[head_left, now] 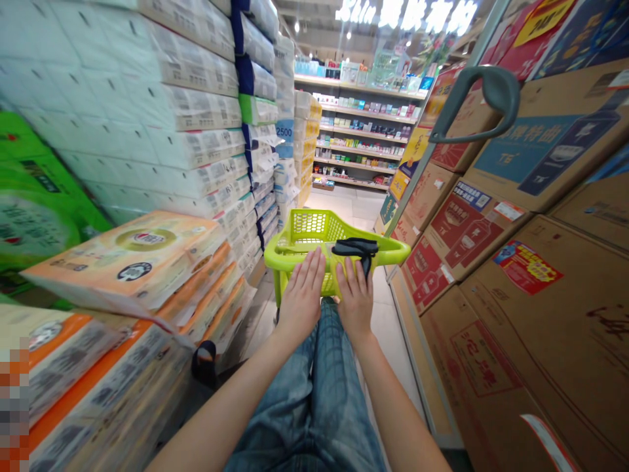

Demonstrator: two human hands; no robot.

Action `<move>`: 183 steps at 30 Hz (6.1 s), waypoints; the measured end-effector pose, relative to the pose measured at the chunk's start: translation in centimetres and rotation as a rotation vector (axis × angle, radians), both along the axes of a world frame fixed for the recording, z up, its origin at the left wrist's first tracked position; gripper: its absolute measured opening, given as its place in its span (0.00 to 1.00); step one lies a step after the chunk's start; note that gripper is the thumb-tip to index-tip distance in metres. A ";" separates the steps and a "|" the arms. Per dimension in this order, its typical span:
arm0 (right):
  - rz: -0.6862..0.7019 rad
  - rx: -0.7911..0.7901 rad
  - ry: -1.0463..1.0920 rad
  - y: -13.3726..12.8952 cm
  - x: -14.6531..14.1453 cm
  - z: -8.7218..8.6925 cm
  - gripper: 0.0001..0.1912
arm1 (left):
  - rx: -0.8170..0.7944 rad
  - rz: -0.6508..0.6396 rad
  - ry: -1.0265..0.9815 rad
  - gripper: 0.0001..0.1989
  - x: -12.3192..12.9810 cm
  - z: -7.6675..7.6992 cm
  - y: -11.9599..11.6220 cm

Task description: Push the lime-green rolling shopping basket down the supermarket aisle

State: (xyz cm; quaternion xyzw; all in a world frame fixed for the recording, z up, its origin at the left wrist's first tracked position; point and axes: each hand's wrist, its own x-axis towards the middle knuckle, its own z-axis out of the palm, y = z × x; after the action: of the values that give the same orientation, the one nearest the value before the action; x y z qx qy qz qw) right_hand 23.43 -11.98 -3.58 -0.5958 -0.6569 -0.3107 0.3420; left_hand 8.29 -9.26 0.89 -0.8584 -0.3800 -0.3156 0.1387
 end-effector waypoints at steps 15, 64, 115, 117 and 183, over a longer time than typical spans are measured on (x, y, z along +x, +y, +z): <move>0.049 -0.030 0.075 -0.1 -2.9 0.0 0.39 | 0.007 0.008 0.004 0.39 0.0 -0.1 0.1; -0.095 0.180 0.250 0.6 5.6 -1.7 0.44 | -0.024 -0.014 0.000 0.47 0.1 0.2 -0.1; 0.007 0.077 0.158 1.0 -2.4 -0.8 0.40 | -0.016 0.000 -0.019 0.40 0.3 0.1 -0.1; 0.025 0.062 0.057 1.0 -2.8 -1.3 0.38 | -0.012 0.000 -0.008 0.39 0.1 0.1 0.0; -0.131 0.141 0.372 0.3 6.1 0.2 0.49 | -0.046 -0.038 -0.098 0.37 0.7 0.2 -0.4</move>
State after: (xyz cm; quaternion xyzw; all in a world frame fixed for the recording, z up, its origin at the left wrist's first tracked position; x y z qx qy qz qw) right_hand 29.53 -11.70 -3.42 -0.6588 -0.5191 -0.2622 0.4773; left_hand 9.03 -9.63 1.05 -0.8519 -0.3771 -0.3510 0.0942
